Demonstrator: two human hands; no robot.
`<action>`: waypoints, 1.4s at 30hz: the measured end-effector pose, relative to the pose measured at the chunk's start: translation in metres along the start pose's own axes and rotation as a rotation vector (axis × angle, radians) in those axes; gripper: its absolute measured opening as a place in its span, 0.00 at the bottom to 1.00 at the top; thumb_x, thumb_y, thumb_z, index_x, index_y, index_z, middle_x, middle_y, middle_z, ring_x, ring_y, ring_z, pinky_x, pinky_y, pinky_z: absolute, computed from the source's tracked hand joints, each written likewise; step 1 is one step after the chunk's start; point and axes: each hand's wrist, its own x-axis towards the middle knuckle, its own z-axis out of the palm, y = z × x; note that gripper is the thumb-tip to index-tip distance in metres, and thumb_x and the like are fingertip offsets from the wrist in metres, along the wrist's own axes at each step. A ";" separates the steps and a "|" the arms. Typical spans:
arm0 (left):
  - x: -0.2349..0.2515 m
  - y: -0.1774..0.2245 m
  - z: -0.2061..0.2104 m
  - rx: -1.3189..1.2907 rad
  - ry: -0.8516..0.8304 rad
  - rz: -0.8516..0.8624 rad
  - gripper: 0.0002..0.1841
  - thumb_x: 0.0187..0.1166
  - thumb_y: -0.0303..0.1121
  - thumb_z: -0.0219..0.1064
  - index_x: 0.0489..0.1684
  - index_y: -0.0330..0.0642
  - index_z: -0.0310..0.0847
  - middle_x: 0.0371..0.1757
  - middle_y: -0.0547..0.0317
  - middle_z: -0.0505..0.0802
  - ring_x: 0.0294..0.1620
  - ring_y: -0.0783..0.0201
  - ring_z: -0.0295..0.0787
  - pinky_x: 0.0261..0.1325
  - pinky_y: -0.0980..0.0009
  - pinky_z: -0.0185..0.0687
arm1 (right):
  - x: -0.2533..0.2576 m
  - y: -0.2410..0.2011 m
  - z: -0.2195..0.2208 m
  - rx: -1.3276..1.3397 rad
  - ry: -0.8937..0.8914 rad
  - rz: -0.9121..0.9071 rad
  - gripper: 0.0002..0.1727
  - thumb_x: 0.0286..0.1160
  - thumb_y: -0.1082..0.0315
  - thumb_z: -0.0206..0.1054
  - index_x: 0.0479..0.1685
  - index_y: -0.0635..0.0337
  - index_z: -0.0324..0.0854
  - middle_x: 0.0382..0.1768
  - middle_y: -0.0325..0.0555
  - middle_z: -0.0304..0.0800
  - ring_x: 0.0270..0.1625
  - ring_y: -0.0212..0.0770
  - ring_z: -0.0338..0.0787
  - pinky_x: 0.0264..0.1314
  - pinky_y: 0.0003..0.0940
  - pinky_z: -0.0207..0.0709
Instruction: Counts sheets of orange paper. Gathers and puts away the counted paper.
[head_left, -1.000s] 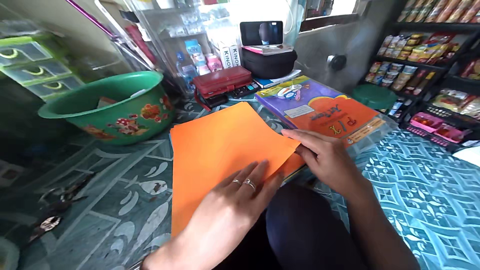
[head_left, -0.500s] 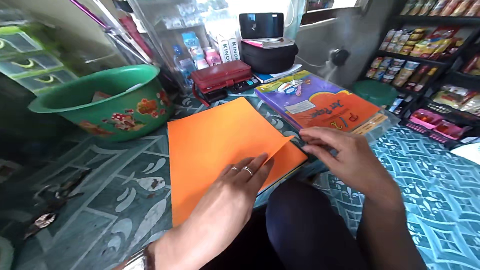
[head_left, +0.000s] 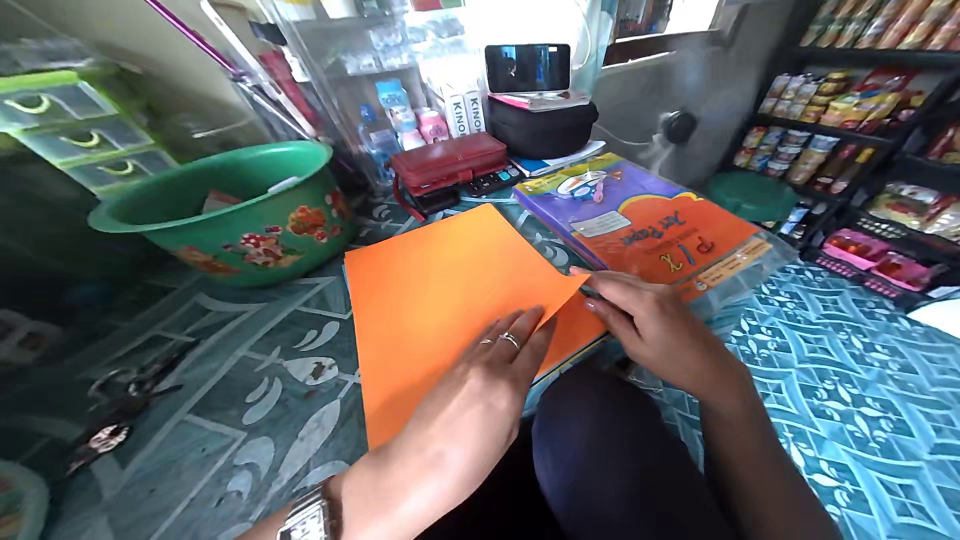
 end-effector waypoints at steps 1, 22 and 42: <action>0.000 0.001 0.000 0.003 -0.008 -0.002 0.25 0.74 0.23 0.56 0.73 0.33 0.81 0.73 0.41 0.87 0.73 0.49 0.86 0.75 0.63 0.79 | 0.000 0.000 0.000 0.005 0.001 0.003 0.16 0.84 0.67 0.60 0.60 0.64 0.88 0.57 0.49 0.94 0.60 0.39 0.93 0.65 0.31 0.83; -0.004 -0.011 -0.011 -0.189 -0.082 0.027 0.22 0.83 0.28 0.51 0.69 0.39 0.85 0.74 0.41 0.86 0.65 0.58 0.90 0.63 0.74 0.83 | 0.011 -0.003 0.007 0.088 0.102 0.082 0.10 0.81 0.67 0.67 0.55 0.58 0.87 0.43 0.42 0.94 0.43 0.32 0.93 0.46 0.27 0.87; -0.002 -0.028 -0.020 -0.392 -0.156 -0.153 0.25 0.83 0.49 0.64 0.76 0.50 0.82 0.65 0.60 0.92 0.59 0.77 0.89 0.61 0.79 0.84 | -0.016 0.016 -0.023 0.046 -0.046 -0.008 0.14 0.77 0.57 0.69 0.53 0.53 0.94 0.62 0.41 0.93 0.67 0.36 0.90 0.69 0.32 0.82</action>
